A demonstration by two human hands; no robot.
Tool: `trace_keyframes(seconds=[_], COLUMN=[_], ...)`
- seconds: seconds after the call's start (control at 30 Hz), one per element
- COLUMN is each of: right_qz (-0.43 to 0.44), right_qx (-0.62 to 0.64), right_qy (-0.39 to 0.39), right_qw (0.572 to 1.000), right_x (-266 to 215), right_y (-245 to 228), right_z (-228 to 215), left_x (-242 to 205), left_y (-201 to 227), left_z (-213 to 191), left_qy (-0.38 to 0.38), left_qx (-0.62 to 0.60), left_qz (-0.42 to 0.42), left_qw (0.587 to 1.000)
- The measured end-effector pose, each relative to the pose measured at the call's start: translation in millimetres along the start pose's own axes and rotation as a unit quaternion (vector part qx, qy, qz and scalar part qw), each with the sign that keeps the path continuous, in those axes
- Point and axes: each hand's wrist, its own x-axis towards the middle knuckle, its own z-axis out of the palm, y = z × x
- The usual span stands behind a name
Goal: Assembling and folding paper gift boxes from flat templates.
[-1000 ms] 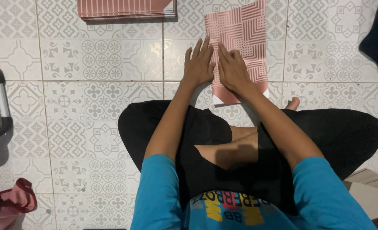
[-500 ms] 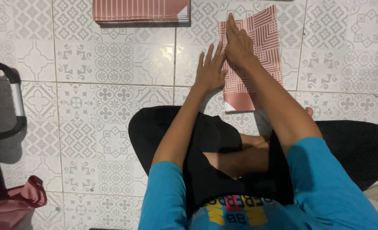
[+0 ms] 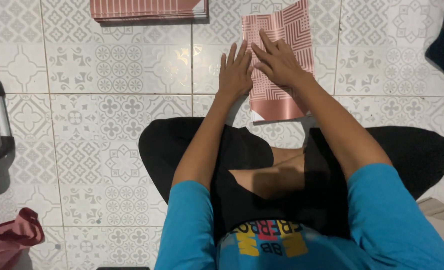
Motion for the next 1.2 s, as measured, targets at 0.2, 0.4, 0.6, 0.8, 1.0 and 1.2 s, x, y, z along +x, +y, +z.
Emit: trace_keyframes(seconds=[0.2, 0.4, 0.6, 0.8, 1.0, 1.2], right_qz=[-0.03, 0.04, 0.012, 0.015, 0.089, 0.231], right_qx=[0.059, 0.085, 0.048, 0.086, 0.172, 0.041], right_qy=[-0.068, -0.179, -0.213, -0.166, -0.147, -0.075], right_qw=[0.996, 0.979, 0.976, 0.982, 0.97, 0.969], right_x=[-29, -61, -89, -102, -86, -96], right_y=[-29, -49, -61, -68, -84, -45], right_z=[-38, -36, -24, -28, -60, -56], left_x=[7, 7, 3, -18, -36, -45], left_y=[-1, -5, 1, 35, 71, 70], left_z=[13, 24, 17, 7, 16, 20], left_qy=[-0.035, 0.005, -0.025, 0.071, 0.011, 0.045], left_qx=[0.05, 0.042, 0.046, 0.053, -0.105, 0.058], left_qz=[-0.011, -0.005, -0.01, -0.016, 0.044, 0.087], left_qw=[0.998, 0.999, 0.999, 0.996, 0.993, 0.993])
